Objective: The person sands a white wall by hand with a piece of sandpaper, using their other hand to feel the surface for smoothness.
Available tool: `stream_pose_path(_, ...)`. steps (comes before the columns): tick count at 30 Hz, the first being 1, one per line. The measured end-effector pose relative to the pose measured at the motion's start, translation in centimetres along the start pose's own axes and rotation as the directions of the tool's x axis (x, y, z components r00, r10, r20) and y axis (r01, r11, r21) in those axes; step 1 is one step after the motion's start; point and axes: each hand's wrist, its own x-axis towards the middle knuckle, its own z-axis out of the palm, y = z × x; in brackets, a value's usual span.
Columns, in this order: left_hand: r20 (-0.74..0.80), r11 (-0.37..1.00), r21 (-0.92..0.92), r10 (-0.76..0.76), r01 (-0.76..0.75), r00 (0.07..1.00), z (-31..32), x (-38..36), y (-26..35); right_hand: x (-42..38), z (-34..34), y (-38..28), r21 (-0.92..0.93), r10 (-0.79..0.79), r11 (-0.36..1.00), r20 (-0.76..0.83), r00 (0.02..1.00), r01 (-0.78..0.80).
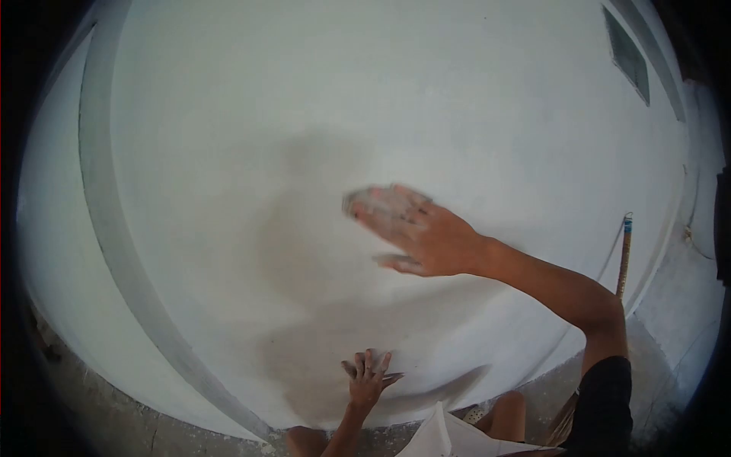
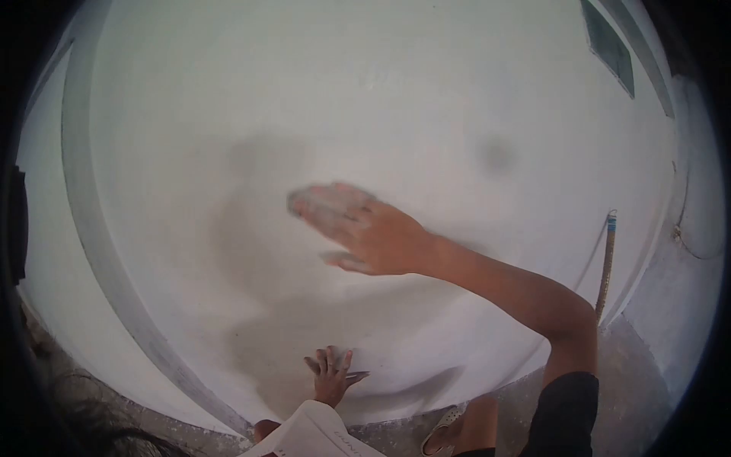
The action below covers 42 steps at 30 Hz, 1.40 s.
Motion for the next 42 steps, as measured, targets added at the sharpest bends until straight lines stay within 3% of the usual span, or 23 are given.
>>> stream_pose_path(2, -0.001, 1.0, 0.013, 0.012, -0.012, 1.0, 0.1, 0.3, 0.1, 0.0, 0.1, 1.1, -0.021, -0.264, 0.964, 0.08, 0.961, 0.266)
stream_pose_path(6, 0.024, 0.999, 0.005, 0.034, -0.034, 0.999, -0.5, 0.6, 0.1, 4.8, -3.5, 5.4, -0.283, 0.133, 0.934, -0.291, 0.947, -0.218)
stream_pose_path(9, -0.006, 0.997, 0.057, 0.043, -0.042, 0.999, -0.4, 0.5, -0.2, 6.2, -2.2, 4.0, -0.258, 0.172, 0.919, -0.422, 0.89, -0.299)
stream_pose_path(11, 0.003, 0.998, 0.05, 0.047, -0.047, 0.999, -0.3, 0.6, -0.3, 4.8, -0.1, 0.0, -0.137, 0.097, 0.983, -0.204, 0.974, -0.126)
stream_pose_path(12, -0.005, 0.998, 0.056, 0.04, -0.04, 0.999, -0.2, 0.7, -0.4, 3.4, 1.3, -2.5, 0.063, 0.056, 0.997, -0.029, 0.998, -0.054)
stream_pose_path(14, 0.033, 0.999, -0.013, 0.05, -0.049, 0.998, -0.4, 0.4, -0.5, -0.5, 4.5, -5.9, 0.365, -0.274, 0.91, 0.173, 0.946, 0.197)
stream_pose_path(17, 0.062, 0.999, -0.018, 0.04, -0.039, 0.997, -0.5, 0.1, -0.4, -1.9, 5.3, -6.0, 0.229, -0.35, 0.923, 0.174, 0.921, 0.308)
stream_pose_path(18, 0.067, 0.999, -0.022, 0.042, -0.041, 0.997, -0.7, 0.1, -0.5, -1.9, 4.4, -5.6, 0.216, -0.181, 0.965, 0.143, 0.973, 0.148)
stream_pose_path(19, 0.113, 0.998, -0.048, 0.041, -0.036, 0.993, -0.9, 0.1, -0.4, -2.2, 4.0, -5.6, 0.217, -0.18, 0.965, 0.148, 0.972, 0.146)
stream_pose_path(21, 0.163, 0.997, -0.071, 0.052, -0.041, 0.985, -1.2, 0.0, -0.7, -3.1, 3.6, -6.0, -0.119, 0.135, 0.983, -0.056, 0.989, -0.141)
stream_pose_path(22, 0.139, 0.997, -0.067, 0.048, -0.039, 0.989, -1.2, 0.1, -0.5, -4.1, 4.9, -7.2, -0.104, 0.236, 0.965, -0.067, 0.97, -0.242)
stream_pose_path(23, 0.114, 0.997, -0.061, 0.045, -0.038, 0.993, -1.2, 0.1, -0.5, -5.8, 6.4, -8.3, -0.107, 0.242, 0.963, -0.067, 0.968, -0.248)
stream_pose_path(25, 0.114, 0.997, -0.059, 0.047, -0.04, 0.992, -1.0, 0.0, -0.7, -9.4, 9.4, -10.5, 0.181, -0.01, 0.983, 0.162, 0.987, -0.02)
stream_pose_path(26, 0.115, 0.998, -0.059, 0.044, -0.038, 0.992, -1.0, -0.1, -0.6, -10.8, 10.4, -11.0, 0.173, -0.004, 0.985, 0.172, 0.985, -0.026)
stream_pose_path(28, 0.068, 0.997, -0.071, 0.042, -0.037, 0.997, -1.2, 0.2, -0.6, -13.3, 11.5, -11.2, 0.038, -0.266, 0.964, 0.171, 0.949, 0.263)
stream_pose_path(29, 0.031, 0.998, -0.06, 0.029, -0.027, 0.999, -1.3, 0.2, -0.7, -13.6, 11.2, -10.6, 0.035, -0.251, 0.968, 0.18, 0.951, 0.249)
stream_pose_path(31, 0.074, 0.997, -0.072, 0.025, -0.019, 0.997, -1.4, 0.0, -0.7, -12.8, 9.9, -8.7, 0.135, -0.013, 0.991, 0.11, 0.994, -0.002)
stream_pose_path(33, 0.116, 0.996, -0.089, 0.022, -0.012, 0.993, -1.4, -0.1, -0.7, -12.3, 7.8, -8.1, -0.013, 0.124, 0.992, 0.059, 0.99, -0.124)
stream_pose_path(35, 0.061, 0.998, -0.069, 0.0, 0.004, 0.998, -1.1, 0.0, -0.7, -12.5, 7.0, -8.3, -0.112, 0.436, 0.888, -0.103, 0.894, -0.446)
stream_pose_path(36, 0.064, 0.997, -0.077, 0.013, -0.008, 0.998, -0.9, -0.1, -0.8, -13.2, 7.4, -9.5, -0.144, 0.493, 0.853, -0.087, 0.865, -0.501)
stream_pose_path(37, 0.045, 0.998, -0.059, 0.01, -0.007, 0.999, -0.6, -0.3, -0.8, -15.1, 8.5, -11.0, -0.149, 0.502, 0.847, -0.087, 0.86, -0.51)
stream_pose_path(39, 0.029, 0.999, -0.048, 0.012, -0.011, 1.0, -0.6, -0.2, -0.9, -19.1, 11.6, -12.9, -0.023, 0.334, 0.942, 0.141, 0.932, -0.334)
stream_pose_path(42, 0.048, 0.998, -0.05, 0.028, -0.026, 0.998, -0.7, 0.0, -0.8, -20.6, 11.4, -11.2, 0.011, 0.193, 0.981, 0.085, 0.977, -0.195)
